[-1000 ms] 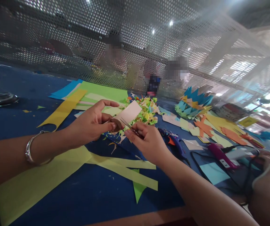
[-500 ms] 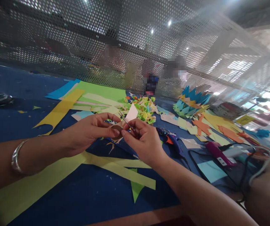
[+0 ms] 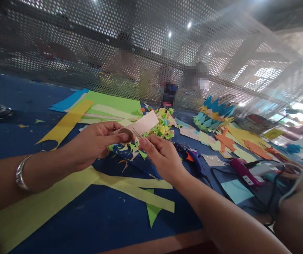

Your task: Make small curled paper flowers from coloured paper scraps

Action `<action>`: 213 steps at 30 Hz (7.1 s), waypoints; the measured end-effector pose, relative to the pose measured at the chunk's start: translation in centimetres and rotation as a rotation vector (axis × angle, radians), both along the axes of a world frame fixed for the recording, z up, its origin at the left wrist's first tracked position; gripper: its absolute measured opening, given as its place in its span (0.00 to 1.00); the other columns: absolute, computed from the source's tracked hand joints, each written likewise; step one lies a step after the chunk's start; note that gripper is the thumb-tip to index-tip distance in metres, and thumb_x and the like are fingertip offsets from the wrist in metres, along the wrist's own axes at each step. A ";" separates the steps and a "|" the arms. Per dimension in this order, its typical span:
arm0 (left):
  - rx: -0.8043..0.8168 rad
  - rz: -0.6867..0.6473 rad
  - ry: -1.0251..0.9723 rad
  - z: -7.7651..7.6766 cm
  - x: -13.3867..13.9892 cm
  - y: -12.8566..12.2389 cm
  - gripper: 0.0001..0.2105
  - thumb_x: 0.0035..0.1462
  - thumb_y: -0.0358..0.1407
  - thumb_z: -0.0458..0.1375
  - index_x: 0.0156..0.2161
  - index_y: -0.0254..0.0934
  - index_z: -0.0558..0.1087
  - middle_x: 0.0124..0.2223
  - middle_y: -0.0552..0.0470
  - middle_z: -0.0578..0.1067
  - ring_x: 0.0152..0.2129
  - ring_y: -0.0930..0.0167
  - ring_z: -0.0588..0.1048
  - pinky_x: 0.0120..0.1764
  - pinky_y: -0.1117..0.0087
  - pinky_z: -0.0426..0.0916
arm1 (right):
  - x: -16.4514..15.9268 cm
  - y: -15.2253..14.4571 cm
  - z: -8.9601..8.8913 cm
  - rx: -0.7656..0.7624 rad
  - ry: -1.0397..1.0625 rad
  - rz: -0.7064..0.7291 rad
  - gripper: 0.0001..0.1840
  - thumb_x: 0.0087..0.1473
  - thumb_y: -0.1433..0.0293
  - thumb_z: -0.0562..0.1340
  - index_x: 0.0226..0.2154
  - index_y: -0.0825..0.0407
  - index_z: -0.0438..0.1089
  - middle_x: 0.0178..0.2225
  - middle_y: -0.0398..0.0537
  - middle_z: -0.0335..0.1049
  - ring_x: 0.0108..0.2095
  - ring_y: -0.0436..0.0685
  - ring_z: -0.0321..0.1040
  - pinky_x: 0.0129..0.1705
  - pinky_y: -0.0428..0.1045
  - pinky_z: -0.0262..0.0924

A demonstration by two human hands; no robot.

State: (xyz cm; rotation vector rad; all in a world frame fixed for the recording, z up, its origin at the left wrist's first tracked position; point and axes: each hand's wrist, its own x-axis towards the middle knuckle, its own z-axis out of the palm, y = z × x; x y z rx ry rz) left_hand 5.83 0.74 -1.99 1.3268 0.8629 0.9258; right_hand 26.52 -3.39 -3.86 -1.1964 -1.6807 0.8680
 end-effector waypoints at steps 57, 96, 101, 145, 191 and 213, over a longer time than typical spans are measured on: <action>0.016 -0.153 -0.101 -0.7 0.0 -0.1 0.05 0.51 0.36 0.68 0.33 0.39 0.83 0.38 0.49 0.83 0.38 0.69 0.79 0.48 0.68 0.69 | 0.0 0.0 0.5 -0.094 -0.042 0.054 0.26 0.63 0.49 0.57 0.23 0.51 0.61 0.16 0.33 0.44 0.17 0.45 0.38 0.18 0.45 0.35; 0.189 -0.147 0.106 -0.5 0.3 -0.6 0.11 0.54 0.42 0.64 0.29 0.37 0.80 0.31 0.50 0.79 0.31 0.68 0.75 0.38 0.68 0.68 | -0.1 0.1 0.4 0.068 -0.021 -0.020 0.17 0.58 0.56 0.65 0.31 0.52 0.67 0.23 0.37 0.55 0.22 0.45 0.48 0.22 0.46 0.43; 0.185 -0.093 0.042 -0.7 0.1 -0.2 0.12 0.56 0.44 0.64 0.31 0.36 0.79 0.32 0.52 0.78 0.29 0.72 0.73 0.36 0.71 0.65 | 0.0 0.1 -0.2 0.000 0.134 0.039 0.23 0.65 0.50 0.56 0.30 0.52 0.69 0.18 0.34 0.45 0.18 0.45 0.41 0.19 0.45 0.38; 0.008 -0.182 -0.078 -1.0 0.2 -0.3 0.09 0.57 0.42 0.65 0.34 0.38 0.80 0.33 0.54 0.79 0.25 0.78 0.74 0.26 0.76 0.59 | -0.3 -0.3 0.0 -0.121 0.196 0.059 0.26 0.62 0.48 0.58 0.25 0.52 0.63 0.16 0.32 0.44 0.16 0.43 0.38 0.17 0.43 0.33; 0.157 -0.194 0.079 -0.3 -0.4 0.4 0.09 0.56 0.42 0.65 0.35 0.38 0.82 0.35 0.50 0.82 0.19 0.79 0.64 0.23 0.76 0.58 | 0.3 0.0 0.6 -0.036 -0.084 0.045 0.27 0.64 0.49 0.55 0.24 0.51 0.62 0.16 0.34 0.47 0.17 0.45 0.42 0.19 0.45 0.38; 0.175 -0.242 0.193 -0.2 -0.9 1.1 0.13 0.55 0.45 0.65 0.32 0.35 0.82 0.22 0.54 0.70 0.16 0.80 0.56 0.18 0.77 0.47 | 1.0 0.1 1.1 0.113 -0.372 0.052 0.27 0.67 0.51 0.53 0.24 0.51 0.61 0.21 0.38 0.52 0.22 0.47 0.50 0.25 0.46 0.45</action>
